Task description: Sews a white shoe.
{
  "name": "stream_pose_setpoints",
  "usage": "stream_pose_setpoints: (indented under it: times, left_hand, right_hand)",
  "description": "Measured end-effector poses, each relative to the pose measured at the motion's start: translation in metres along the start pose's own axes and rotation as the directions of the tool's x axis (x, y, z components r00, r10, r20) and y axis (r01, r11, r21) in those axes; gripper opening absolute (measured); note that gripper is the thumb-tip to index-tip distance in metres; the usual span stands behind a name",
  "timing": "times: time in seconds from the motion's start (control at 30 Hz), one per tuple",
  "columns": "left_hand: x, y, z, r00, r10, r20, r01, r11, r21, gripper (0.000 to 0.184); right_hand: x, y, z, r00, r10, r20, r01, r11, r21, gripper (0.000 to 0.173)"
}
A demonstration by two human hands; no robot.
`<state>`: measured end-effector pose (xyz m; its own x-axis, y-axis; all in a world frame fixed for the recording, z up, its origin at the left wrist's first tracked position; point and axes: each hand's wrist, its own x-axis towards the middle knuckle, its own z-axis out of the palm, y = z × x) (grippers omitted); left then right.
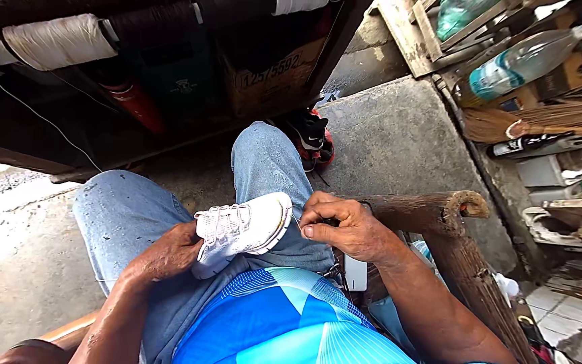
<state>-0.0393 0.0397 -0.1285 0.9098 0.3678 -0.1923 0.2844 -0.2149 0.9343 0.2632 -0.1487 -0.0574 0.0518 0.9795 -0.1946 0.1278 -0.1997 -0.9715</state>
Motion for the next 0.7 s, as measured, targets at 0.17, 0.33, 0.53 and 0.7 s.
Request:
stream_pose_setpoints:
  times: [0.17,0.33,0.53,0.7]
  left_hand:
    - [0.003,-0.001,0.000,1.000,-0.007,-0.007,0.007,1.000,-0.005,0.024]
    - [0.006,-0.003,0.001,1.000,-0.019,-0.017,0.020,0.999,0.035,0.027]
    - [0.013,0.000,-0.005,1.000,0.008,0.001,-0.008,1.000,0.028,0.024]
    - [0.010,-0.006,-0.003,1.000,0.010,0.005,-0.011,1.000,0.018,0.026]
  right_hand:
    - [-0.008,-0.021,-0.037,0.983,-0.185,0.001,0.177,0.945,0.276,0.013]
    - [-0.021,-0.050,-0.087,0.954,-0.243,-0.174,0.295,0.859,0.418,0.017]
    - [-0.038,-0.066,-0.145,0.870,-0.250,-0.425,0.374,0.896,0.238,0.016]
    - [-0.034,-0.042,-0.157,0.768,-0.154,-0.622,-0.129,0.914,-0.386,0.022]
